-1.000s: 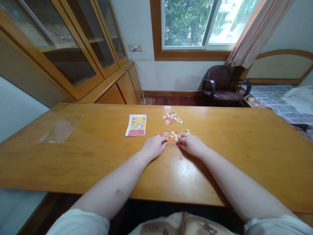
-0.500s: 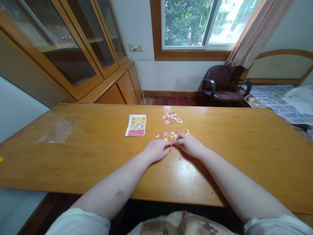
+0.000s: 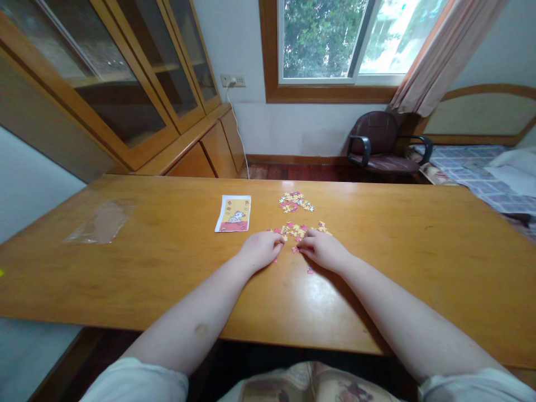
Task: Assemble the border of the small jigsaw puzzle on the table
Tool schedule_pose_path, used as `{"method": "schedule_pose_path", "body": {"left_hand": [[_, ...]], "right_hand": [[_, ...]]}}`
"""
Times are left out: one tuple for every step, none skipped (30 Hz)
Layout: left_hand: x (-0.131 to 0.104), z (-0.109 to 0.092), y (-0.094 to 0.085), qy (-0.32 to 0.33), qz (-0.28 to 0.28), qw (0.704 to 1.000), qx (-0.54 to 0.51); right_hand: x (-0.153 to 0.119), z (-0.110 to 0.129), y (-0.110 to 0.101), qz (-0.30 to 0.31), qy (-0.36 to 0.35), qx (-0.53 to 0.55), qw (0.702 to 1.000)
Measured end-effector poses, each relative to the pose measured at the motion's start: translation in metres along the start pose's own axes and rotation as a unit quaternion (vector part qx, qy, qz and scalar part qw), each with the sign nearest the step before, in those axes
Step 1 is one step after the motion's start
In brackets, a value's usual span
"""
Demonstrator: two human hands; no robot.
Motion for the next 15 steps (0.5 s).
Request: {"method": "schedule_pose_path", "body": {"left_hand": [[0.000, 0.004, -0.002, 0.004, 0.004, 1.000, -0.001], [0.000, 0.007, -0.003, 0.012, 0.014, 1.000, -0.002], [0.000, 0.011, -0.005, 0.021, 0.023, 1.000, -0.005], [0.000, 0.015, -0.005, 0.031, 0.039, 0.999, -0.011], [-0.001, 0.019, -0.005, 0.035, 0.057, 0.998, -0.019], [-0.001, 0.024, -0.004, 0.035, 0.075, 0.996, -0.028], [-0.002, 0.028, -0.002, 0.034, 0.093, 0.994, -0.038], [-0.003, 0.030, 0.000, 0.033, 0.103, 0.993, -0.046], [-0.004, 0.032, 0.001, 0.031, 0.111, 0.992, -0.053], [-0.004, 0.032, 0.002, 0.031, 0.115, 0.991, -0.058], [-0.004, 0.031, 0.004, 0.030, 0.117, 0.991, -0.061], [-0.004, 0.030, 0.005, 0.031, 0.120, 0.990, -0.064], [-0.004, 0.028, 0.007, 0.033, 0.122, 0.990, -0.066], [-0.004, 0.026, 0.008, 0.035, 0.124, 0.989, -0.067], [-0.004, 0.024, 0.009, 0.037, 0.125, 0.989, -0.067]], "right_hand": [[0.001, 0.000, 0.001, -0.001, 0.001, -0.003, 1.000], [0.001, 0.000, 0.002, -0.002, 0.001, -0.006, 1.000], [0.002, 0.000, 0.003, -0.002, 0.002, -0.007, 1.000], [0.002, 0.000, 0.004, -0.001, 0.001, -0.007, 1.000], [0.002, 0.000, 0.004, -0.001, 0.001, -0.006, 1.000], [0.002, 0.000, 0.004, 0.000, 0.000, -0.006, 1.000], [0.001, 0.000, 0.003, -0.002, -0.001, -0.006, 1.000], [0.001, 0.000, 0.002, -0.004, -0.001, -0.005, 1.000], [0.000, -0.001, 0.000, -0.007, -0.001, -0.005, 1.000], [0.000, -0.001, -0.001, -0.010, -0.002, -0.003, 1.000], [0.000, 0.000, -0.001, -0.011, -0.003, -0.001, 1.000], [0.000, 0.000, -0.001, -0.010, -0.007, 0.000, 1.000], [0.000, 0.001, 0.001, -0.008, -0.010, 0.001, 1.000], [0.000, 0.001, 0.002, -0.003, -0.015, 0.002, 1.000], [0.000, 0.002, 0.004, 0.001, -0.018, 0.003, 1.000]]}}
Point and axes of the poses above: each hand's wrist, its own x-axis towards the middle knuckle, its own y-axis out of the palm, z = x × y, the point moved 10 cm from there along x, towards the middle knuckle, and after that the axes turned 7 degrees about x, right-handed, at the moved point
